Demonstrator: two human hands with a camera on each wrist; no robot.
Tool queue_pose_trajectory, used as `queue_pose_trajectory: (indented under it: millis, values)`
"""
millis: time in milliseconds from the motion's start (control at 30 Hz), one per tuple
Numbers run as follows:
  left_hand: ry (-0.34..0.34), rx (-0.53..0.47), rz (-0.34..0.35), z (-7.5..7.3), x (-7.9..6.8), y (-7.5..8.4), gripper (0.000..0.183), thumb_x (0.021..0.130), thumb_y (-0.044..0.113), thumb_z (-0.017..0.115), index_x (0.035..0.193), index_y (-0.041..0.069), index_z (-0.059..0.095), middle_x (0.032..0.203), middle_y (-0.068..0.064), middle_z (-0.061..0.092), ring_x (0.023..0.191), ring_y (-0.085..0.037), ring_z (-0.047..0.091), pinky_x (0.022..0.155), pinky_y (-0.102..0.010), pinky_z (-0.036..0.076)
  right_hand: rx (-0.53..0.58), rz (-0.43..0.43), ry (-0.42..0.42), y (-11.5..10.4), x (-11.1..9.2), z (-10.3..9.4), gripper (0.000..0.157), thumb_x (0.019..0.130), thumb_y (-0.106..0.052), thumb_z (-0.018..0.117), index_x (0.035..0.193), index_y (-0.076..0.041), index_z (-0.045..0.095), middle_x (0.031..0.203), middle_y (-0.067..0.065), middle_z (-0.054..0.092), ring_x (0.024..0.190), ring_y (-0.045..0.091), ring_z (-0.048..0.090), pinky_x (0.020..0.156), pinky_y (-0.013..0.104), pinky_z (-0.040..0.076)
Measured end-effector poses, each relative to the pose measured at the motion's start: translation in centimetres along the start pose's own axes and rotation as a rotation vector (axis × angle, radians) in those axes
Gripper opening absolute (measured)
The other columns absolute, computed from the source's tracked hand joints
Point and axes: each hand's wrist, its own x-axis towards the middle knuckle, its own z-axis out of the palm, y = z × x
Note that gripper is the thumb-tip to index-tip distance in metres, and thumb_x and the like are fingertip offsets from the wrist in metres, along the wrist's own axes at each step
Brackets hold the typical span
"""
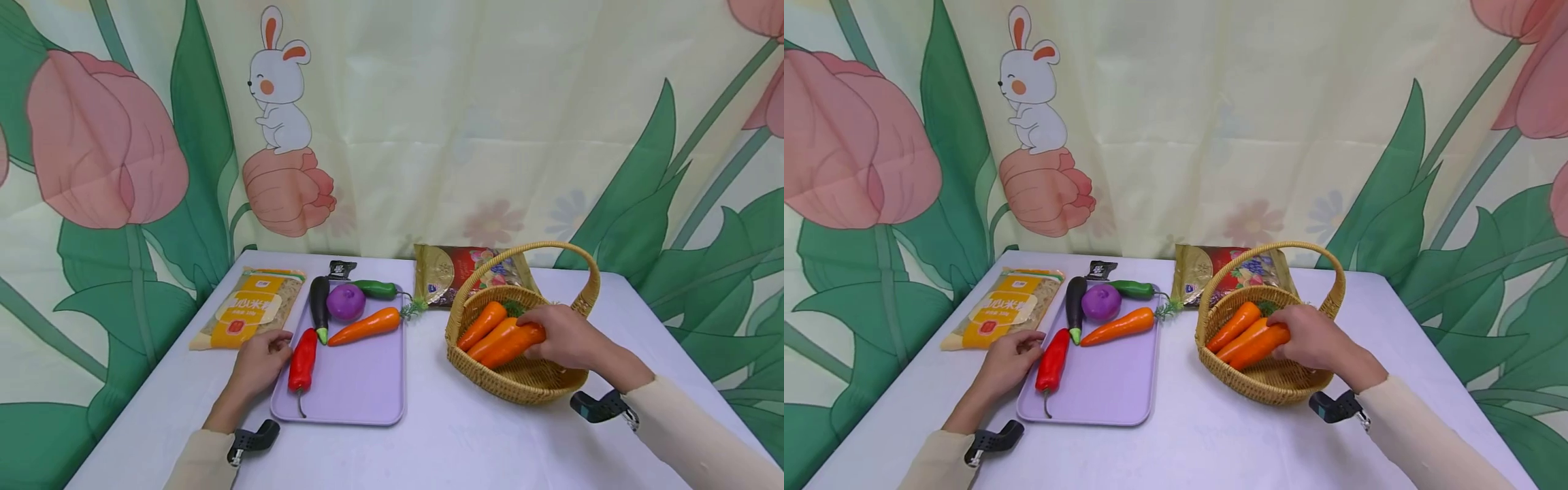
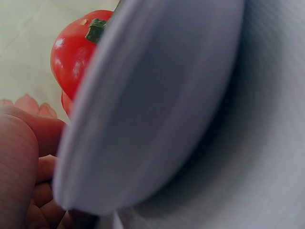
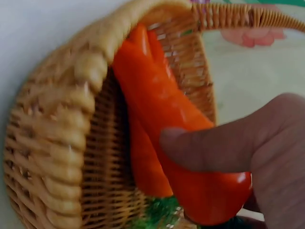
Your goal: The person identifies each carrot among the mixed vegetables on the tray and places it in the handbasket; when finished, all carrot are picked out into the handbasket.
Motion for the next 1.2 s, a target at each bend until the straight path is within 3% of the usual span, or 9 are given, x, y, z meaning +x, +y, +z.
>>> queue_pose_trajectory:
  millis: [267, 567, 767, 867, 1000, 1200]
  values:
    - [-0.002, 0.005, -0.002, 0.0, 0.1, 0.3, 0.036, 0.094, 0.014, 0.064, 0.128, 0.002, 0.067, 0.096, -0.009, 0.064, 0.088, -0.023, 0.054, 0.073, -0.026, 0.053, 0.121, 0.024, -0.054, 2.4, 0.4, 0.8, 0.044, 0.079, -0.021, 0.086, 0.118, -0.005, 0.071, 0.102, 0.005, 0.067, 0.090, 0.022, 0.055, 0.073, 0.034, 0.049]
    - [0.005, 0.018, 0.005, -0.1, 0.2, 0.2, 0.036, 0.094, 0.013, 0.063, 0.128, 0.002, 0.067, 0.096, -0.010, 0.064, 0.088, -0.024, 0.054, 0.075, -0.028, 0.052, 0.154, 0.030, -0.120, 2.5, 0.7, 0.5, 0.046, 0.082, -0.028, 0.083, 0.118, -0.004, 0.069, 0.101, 0.006, 0.065, 0.091, 0.023, 0.055, 0.075, 0.035, 0.049]
    - [-0.007, 0.009, 0.001, 0.0, 0.1, 0.2, 0.036, 0.094, 0.013, 0.063, 0.127, 0.001, 0.067, 0.094, -0.009, 0.064, 0.086, -0.023, 0.054, 0.073, -0.027, 0.052, 0.274, 0.054, -0.160, 3.2, 0.5, 0.9, 0.022, 0.093, -0.004, 0.065, 0.114, -0.002, 0.062, 0.108, 0.009, 0.064, 0.096, 0.025, 0.056, 0.087, 0.042, 0.052]
    - [-0.011, 0.009, -0.005, 0.1, 0.1, 0.3, 0.036, 0.093, 0.014, 0.063, 0.128, 0.002, 0.067, 0.094, -0.009, 0.064, 0.087, -0.023, 0.054, 0.073, -0.027, 0.053, 0.291, 0.057, -0.138, 3.3, 0.3, 1.3, 0.023, 0.090, 0.007, 0.058, 0.109, -0.003, 0.062, 0.107, 0.008, 0.065, 0.097, 0.025, 0.057, 0.090, 0.046, 0.052]
    - [-0.016, 0.006, -0.004, 0.1, 0.1, 0.4, 0.037, 0.094, 0.014, 0.063, 0.129, 0.002, 0.067, 0.094, -0.009, 0.064, 0.088, -0.024, 0.054, 0.074, -0.028, 0.053, 0.184, 0.047, -0.058, 3.0, 0.5, 1.6, 0.021, 0.086, 0.007, 0.066, 0.104, -0.005, 0.063, 0.100, 0.006, 0.065, 0.091, 0.024, 0.057, 0.086, 0.048, 0.056]
    - [-0.013, 0.013, -0.010, 0.0, 0.1, 0.3, 0.037, 0.094, 0.014, 0.062, 0.129, 0.002, 0.066, 0.096, -0.009, 0.064, 0.088, -0.024, 0.054, 0.075, -0.029, 0.052, 0.076, 0.039, 0.061, 2.9, 1.1, 1.5, 0.024, 0.081, 0.002, 0.077, 0.097, -0.006, 0.062, 0.088, 0.007, 0.058, 0.082, 0.025, 0.053, 0.070, 0.037, 0.050]
